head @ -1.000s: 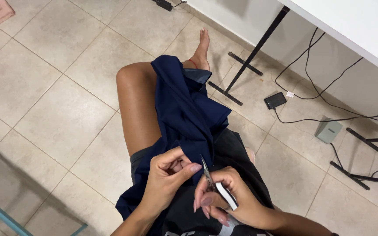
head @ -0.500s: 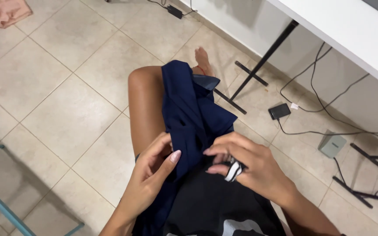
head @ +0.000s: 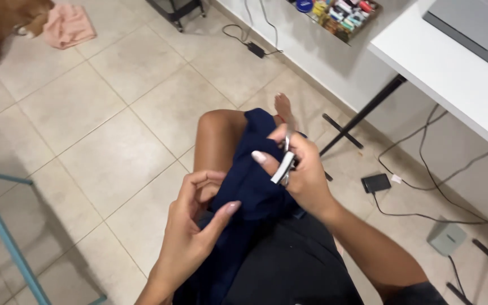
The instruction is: Trimming excess threads from a blue garment using small scissors
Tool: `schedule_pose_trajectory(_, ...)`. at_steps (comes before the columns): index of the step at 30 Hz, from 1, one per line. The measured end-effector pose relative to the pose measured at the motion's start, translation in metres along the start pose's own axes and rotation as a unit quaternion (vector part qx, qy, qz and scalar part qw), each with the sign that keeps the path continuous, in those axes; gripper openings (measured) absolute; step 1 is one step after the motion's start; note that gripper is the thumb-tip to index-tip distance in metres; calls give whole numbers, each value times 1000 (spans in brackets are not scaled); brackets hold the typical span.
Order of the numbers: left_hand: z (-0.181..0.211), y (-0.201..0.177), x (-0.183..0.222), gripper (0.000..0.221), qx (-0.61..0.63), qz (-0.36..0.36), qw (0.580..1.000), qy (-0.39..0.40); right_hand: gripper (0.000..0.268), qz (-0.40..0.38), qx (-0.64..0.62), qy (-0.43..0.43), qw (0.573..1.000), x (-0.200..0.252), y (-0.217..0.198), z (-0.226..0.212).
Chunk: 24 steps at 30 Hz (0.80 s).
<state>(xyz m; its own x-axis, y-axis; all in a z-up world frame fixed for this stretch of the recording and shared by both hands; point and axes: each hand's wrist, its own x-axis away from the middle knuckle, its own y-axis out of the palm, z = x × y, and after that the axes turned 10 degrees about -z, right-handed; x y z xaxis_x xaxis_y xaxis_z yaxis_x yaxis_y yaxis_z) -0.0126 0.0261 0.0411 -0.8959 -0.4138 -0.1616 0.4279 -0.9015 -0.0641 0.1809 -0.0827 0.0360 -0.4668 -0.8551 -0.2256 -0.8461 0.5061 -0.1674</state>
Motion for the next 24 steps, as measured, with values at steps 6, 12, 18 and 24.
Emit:
schedule_pose_trajectory(6, 10, -6, 7, 19, -76, 34, 997, 5, 28, 0, -32, 28, 999, 24, 15, -20)
schedule_pose_trajectory(12, 16, -7, 5, 42, 23, 22, 999, -27, 60, -182, 373, -176, 893, 19, -42, -71)
schedule_pose_trajectory(18, 18, -6, 3, 58, 63, 13, 998, -16, 28, -366, 653, -251, 614, 22, -49, -75)
schedule_pose_trajectory(24, 19, -4, 4, 55, 76, 22, 997, 3, 37, -372, 696, -276, 548, 6, -50, -78)
